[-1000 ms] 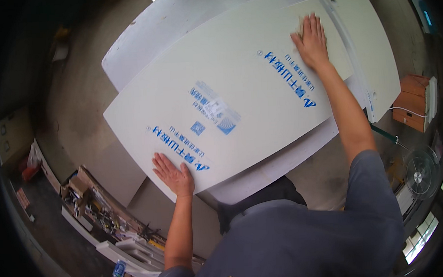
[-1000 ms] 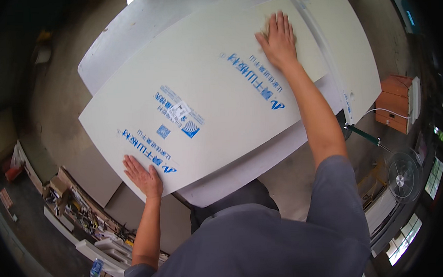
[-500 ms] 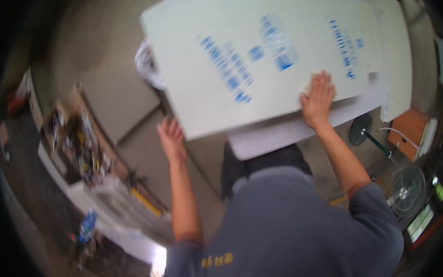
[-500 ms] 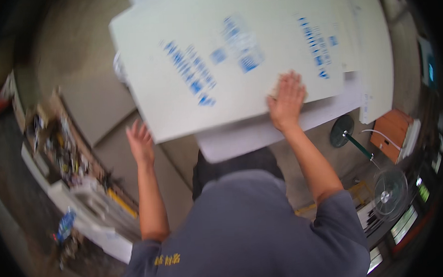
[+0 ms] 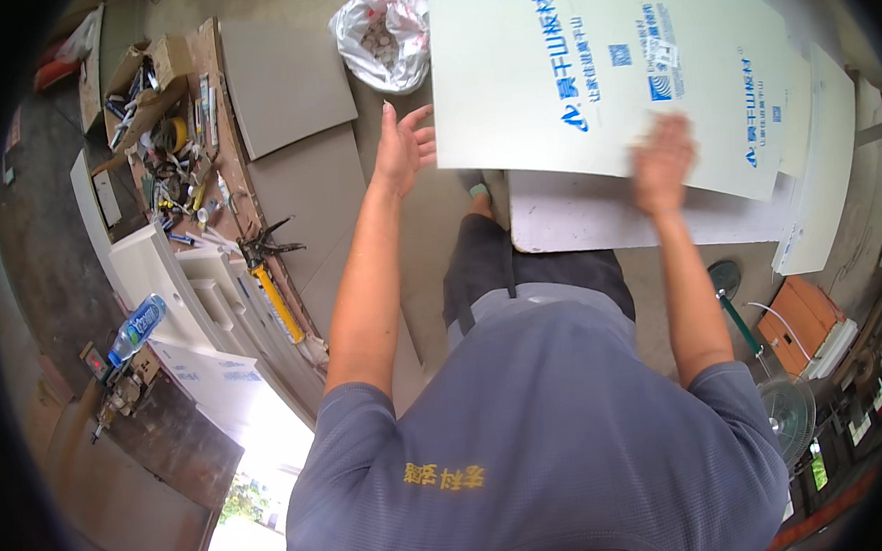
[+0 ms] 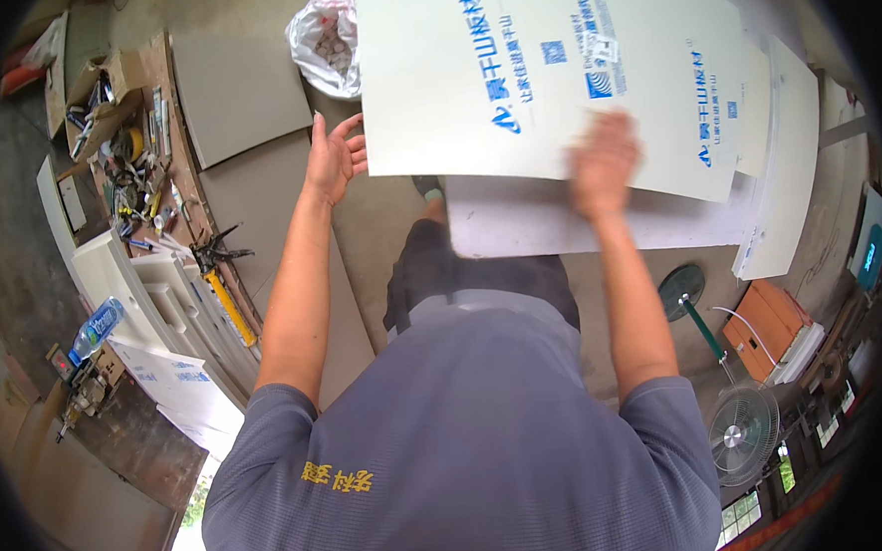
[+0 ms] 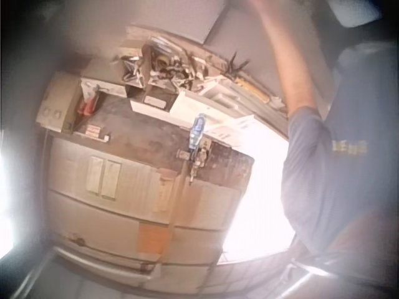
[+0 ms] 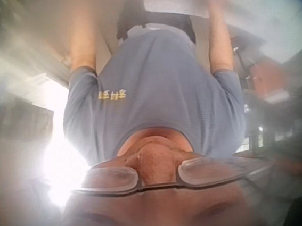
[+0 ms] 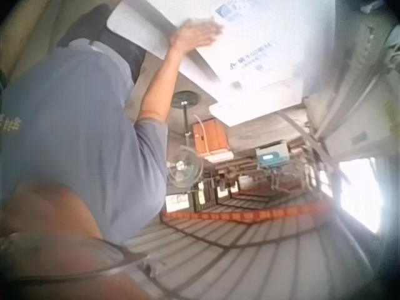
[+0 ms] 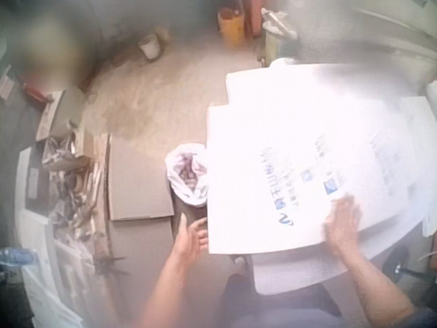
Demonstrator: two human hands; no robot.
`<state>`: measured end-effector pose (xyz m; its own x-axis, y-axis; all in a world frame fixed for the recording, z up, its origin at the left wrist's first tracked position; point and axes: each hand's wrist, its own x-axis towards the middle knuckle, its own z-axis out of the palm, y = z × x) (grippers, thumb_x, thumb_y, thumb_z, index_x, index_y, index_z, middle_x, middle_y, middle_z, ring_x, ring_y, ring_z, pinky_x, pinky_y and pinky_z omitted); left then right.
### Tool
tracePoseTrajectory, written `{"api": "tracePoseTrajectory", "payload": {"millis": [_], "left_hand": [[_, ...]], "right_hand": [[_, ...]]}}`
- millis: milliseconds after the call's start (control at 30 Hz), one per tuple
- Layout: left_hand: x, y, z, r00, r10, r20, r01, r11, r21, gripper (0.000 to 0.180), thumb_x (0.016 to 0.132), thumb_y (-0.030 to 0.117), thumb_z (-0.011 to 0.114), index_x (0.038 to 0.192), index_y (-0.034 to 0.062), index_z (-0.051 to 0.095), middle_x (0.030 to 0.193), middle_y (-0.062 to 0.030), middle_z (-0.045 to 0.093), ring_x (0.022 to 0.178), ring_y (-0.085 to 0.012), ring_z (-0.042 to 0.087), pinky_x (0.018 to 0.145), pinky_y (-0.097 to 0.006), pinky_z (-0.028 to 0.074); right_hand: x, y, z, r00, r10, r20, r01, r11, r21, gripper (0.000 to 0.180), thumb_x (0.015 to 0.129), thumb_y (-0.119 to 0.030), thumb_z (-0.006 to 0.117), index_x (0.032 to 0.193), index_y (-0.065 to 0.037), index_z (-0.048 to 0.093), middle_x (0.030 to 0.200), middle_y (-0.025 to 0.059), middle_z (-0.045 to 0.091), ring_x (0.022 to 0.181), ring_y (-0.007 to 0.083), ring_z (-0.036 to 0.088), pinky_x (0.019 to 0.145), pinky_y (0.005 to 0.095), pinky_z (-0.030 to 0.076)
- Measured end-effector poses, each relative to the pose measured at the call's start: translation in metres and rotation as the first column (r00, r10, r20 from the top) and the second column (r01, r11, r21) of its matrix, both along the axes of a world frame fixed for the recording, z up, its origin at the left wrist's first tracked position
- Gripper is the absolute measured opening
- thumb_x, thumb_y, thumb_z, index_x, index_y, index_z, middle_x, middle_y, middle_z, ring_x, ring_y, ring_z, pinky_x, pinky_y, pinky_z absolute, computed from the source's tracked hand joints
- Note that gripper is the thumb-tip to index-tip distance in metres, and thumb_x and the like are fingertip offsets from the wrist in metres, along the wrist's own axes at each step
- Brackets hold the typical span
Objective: The person wipes white furniture boards with a cloth, applies liquid from a bottle to the cloth or board, and stacks the boards.
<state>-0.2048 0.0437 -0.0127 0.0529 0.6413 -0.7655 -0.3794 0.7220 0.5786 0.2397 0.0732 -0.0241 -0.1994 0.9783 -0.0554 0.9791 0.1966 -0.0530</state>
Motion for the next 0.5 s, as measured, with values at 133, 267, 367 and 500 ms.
{"api": "tracePoseTrajectory", "payload": {"millis": [133, 267, 367, 500], "left_hand": [[0.017, 0.027, -0.065, 0.898, 0.006, -0.44, -0.003, 1.0, 0.007, 0.081, 0.11, 0.062, 0.027, 0.159, -0.001, 0.034, 0.158, -0.0147, 0.048, 0.142, -0.0268, 0.048, 0.121, -0.038, 0.032], [0.027, 0.034, -0.071, 0.604, -0.022, -0.797, 0.297, 0.934, 0.199, 0.063, 0.113, 0.045, 0.036, 0.135, -0.0086, 0.06, 0.133, -0.0224, 0.067, 0.125, -0.0306, 0.063, 0.11, -0.039, 0.045], [0.049, 0.028, -0.047, 0.485, -0.042, -0.873, 0.31, 0.942, 0.127, 0.069, 0.112, 0.051, 0.035, 0.126, -0.0093, 0.064, 0.12, -0.026, 0.071, 0.112, -0.0354, 0.068, 0.1, -0.042, 0.049], [0.047, -0.059, -0.059, 0.539, 0.061, -0.84, 0.139, 0.977, 0.16, 0.075, 0.111, 0.056, 0.033, 0.123, -0.0112, 0.066, 0.119, -0.0216, 0.073, 0.112, -0.0285, 0.067, 0.101, -0.04, 0.049]], "right_hand": [[0.238, 0.029, -0.037, 0.789, -0.613, 0.04, 0.606, 0.787, 0.114, 0.083, 0.107, -0.056, 0.037, 0.163, 0.003, 0.019, 0.171, 0.0222, 0.017, 0.16, 0.0367, 0.011, 0.127, 0.0559, 0.01], [0.302, 0.05, -0.019, 0.654, -0.756, -0.011, 0.756, 0.654, -0.034, 0.072, 0.104, -0.058, 0.046, 0.14, 0.004, 0.046, 0.147, 0.029, 0.048, 0.131, 0.0464, 0.052, 0.107, 0.0559, 0.044], [0.298, 0.049, 0.002, 0.596, -0.798, -0.087, 0.776, 0.601, -0.19, 0.061, 0.105, -0.054, 0.044, 0.128, 0.002, 0.053, 0.125, 0.0282, 0.064, 0.115, 0.0478, 0.062, 0.098, 0.0554, 0.048], [0.319, -0.01, -0.008, 0.623, -0.775, -0.109, 0.736, 0.627, -0.253, 0.054, 0.107, -0.048, 0.042, 0.122, 0.001, 0.062, 0.117, 0.0296, 0.069, 0.112, 0.0501, 0.063, 0.095, 0.0559, 0.05]]}}
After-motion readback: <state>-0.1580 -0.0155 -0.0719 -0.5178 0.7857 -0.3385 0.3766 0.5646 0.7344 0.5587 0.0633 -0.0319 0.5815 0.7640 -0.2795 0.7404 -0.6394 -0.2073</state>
